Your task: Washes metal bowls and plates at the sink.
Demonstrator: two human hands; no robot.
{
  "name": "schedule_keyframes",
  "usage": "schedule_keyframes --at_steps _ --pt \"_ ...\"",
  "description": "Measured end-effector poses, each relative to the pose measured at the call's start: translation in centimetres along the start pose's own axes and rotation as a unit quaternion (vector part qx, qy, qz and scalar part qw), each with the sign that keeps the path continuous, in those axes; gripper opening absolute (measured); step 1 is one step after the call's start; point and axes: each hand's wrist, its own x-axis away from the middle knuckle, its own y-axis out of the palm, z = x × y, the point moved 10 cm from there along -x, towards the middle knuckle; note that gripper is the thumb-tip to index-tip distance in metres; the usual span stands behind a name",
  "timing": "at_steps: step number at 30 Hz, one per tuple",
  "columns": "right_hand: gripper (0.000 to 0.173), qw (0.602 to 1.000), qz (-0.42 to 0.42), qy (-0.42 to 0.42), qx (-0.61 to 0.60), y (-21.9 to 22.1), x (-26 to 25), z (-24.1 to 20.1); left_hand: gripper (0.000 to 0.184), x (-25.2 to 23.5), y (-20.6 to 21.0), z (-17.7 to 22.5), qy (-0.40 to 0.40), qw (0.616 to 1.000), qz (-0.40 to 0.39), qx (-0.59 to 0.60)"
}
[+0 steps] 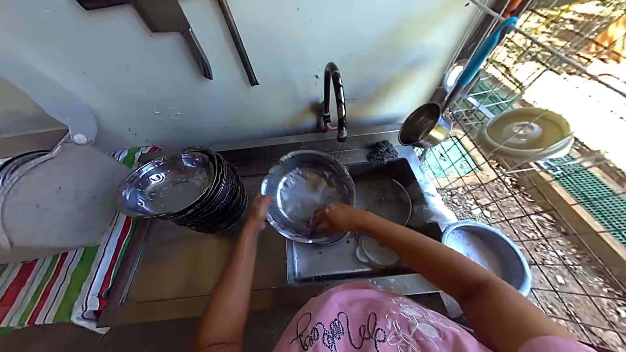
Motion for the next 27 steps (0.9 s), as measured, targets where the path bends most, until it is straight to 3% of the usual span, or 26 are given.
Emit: schedule_keyframes --at_steps 4,7,9,11,13,15,18,19,21,22,24,25,27 --pt "0.019 0.983 0.172 -0.057 -0.013 -8.0 5.1 -1.1 0.052 0.4 -9.2 4.3 0.062 0.994 0.087 -0.023" --pt "0.022 0.96 0.272 -0.025 -0.052 -11.2 12.0 2.5 0.061 0.6 -19.7 6.0 0.16 0.97 0.185 -0.003" --pt "0.023 0.948 0.291 0.095 -0.084 -10.8 17.8 7.1 0.077 1.3 -24.7 7.0 0.209 0.951 0.226 0.0" --pt "0.026 0.911 0.302 0.26 -0.102 -9.2 24.3 11.8 0.08 2.9 -26.7 7.9 0.193 0.933 0.302 -0.029" --pt "0.033 0.844 0.298 0.429 -0.125 -6.4 31.0 16.3 0.072 4.1 -26.6 8.5 0.148 0.912 0.366 -0.109" --pt "0.039 0.773 0.303 0.541 -0.135 -3.0 36.6 19.8 0.062 4.7 -25.2 9.2 0.131 0.884 0.402 -0.202" --pt "0.047 0.683 0.33 0.64 -0.122 2.3 42.0 23.6 0.062 3.5 -21.0 8.5 0.26 0.846 0.391 -0.252" --pt "0.048 0.664 0.343 0.655 -0.116 3.6 42.7 24.2 0.06 2.1 -17.6 7.4 0.31 0.852 0.331 -0.261" --pt "0.049 0.651 0.367 0.658 -0.096 5.5 42.8 25.1 0.05 -0.9 -6.5 4.3 0.338 0.896 0.145 -0.248" --pt "0.055 0.655 0.373 0.652 -0.087 6.3 42.5 25.6 0.048 -2.8 0.3 1.2 0.31 0.92 0.025 -0.239" --pt "0.091 0.664 0.328 0.664 -0.1 8.1 41.9 26.7 0.054 -5.6 12.8 -8.1 0.2 0.926 -0.177 -0.265" --pt "0.105 0.673 0.288 0.672 -0.112 9.0 41.6 27.2 0.063 -6.0 17.6 -13.1 0.144 0.914 -0.246 -0.288" --pt "0.112 0.689 0.211 0.68 -0.137 10.9 41.1 28.3 0.082 -6.0 23.9 -21.4 0.066 0.883 -0.306 -0.351"
